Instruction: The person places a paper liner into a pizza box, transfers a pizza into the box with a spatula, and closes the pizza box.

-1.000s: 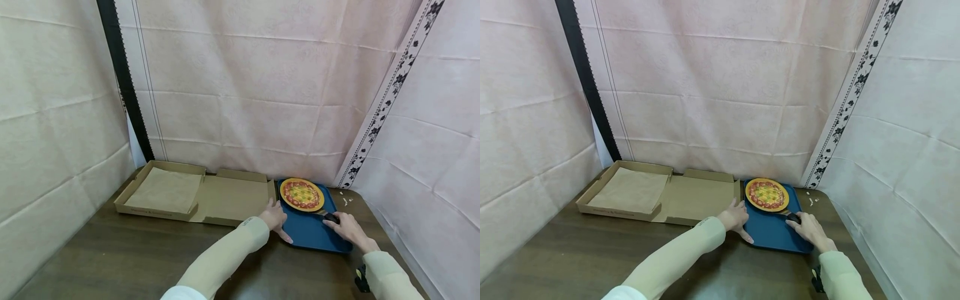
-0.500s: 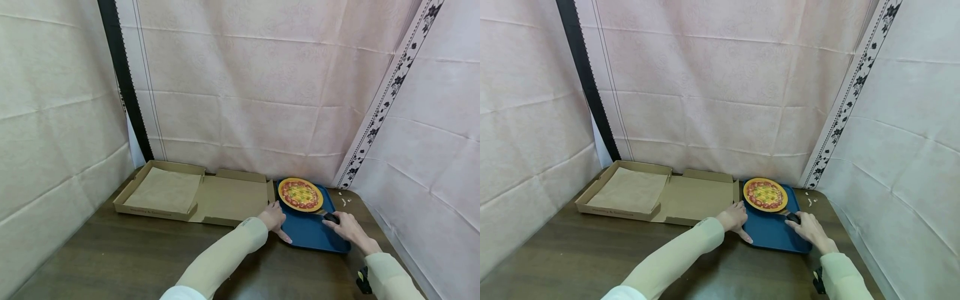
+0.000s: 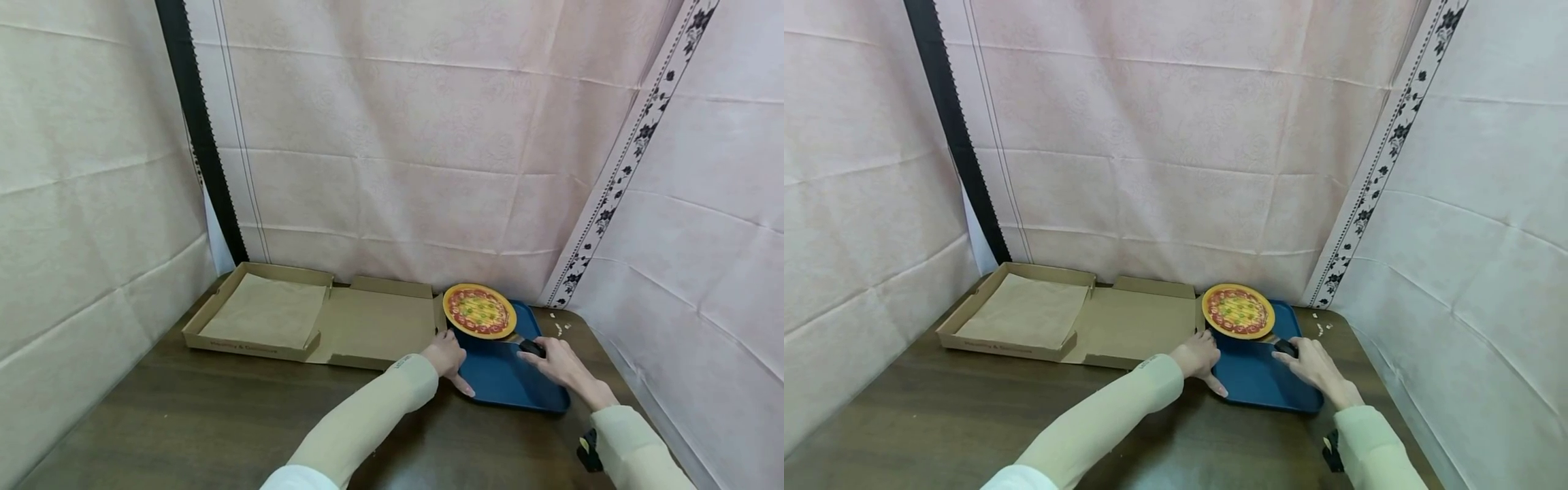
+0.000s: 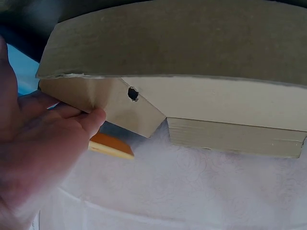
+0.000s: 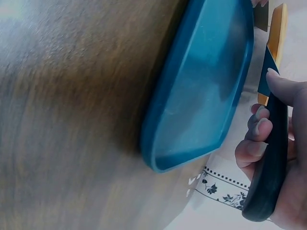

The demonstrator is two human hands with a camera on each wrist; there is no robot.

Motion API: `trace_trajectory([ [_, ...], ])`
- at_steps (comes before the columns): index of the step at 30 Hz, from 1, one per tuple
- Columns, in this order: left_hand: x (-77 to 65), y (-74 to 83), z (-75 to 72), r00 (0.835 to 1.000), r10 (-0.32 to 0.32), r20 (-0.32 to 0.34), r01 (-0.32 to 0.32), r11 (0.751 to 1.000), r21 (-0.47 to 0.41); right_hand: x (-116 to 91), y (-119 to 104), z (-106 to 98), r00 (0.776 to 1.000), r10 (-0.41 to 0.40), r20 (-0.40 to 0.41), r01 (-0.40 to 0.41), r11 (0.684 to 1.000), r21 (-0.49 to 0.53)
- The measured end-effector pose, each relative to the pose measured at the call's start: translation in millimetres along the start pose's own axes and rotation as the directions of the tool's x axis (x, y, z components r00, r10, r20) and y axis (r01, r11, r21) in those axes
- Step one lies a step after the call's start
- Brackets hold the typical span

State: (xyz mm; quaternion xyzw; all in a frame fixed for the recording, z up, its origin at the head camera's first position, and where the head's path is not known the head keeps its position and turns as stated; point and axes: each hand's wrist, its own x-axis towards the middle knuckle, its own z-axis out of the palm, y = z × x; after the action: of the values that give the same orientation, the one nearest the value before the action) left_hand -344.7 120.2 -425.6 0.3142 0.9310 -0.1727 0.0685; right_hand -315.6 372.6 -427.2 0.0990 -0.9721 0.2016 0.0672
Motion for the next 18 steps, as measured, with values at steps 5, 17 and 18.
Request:
trace_trajectory([
  [5,-2.8,-0.3,-2.0,1.000,-0.014,-0.015,0.014,1.000,0.003,3,-7,-3,1.000,-0.016,0.005,0.016,1.000,0.005],
  [17,-1.1,1.2,0.3,1.000,-0.008,-0.009,0.007,0.998,-0.069,9,-22,-4,0.999,-0.033,0.018,0.033,0.999,0.024],
  [18,-0.7,1.8,0.6,1.000,-0.007,-0.012,0.007,0.998,-0.066,9,-23,-4,0.999,-0.034,0.020,0.034,0.999,0.023],
])
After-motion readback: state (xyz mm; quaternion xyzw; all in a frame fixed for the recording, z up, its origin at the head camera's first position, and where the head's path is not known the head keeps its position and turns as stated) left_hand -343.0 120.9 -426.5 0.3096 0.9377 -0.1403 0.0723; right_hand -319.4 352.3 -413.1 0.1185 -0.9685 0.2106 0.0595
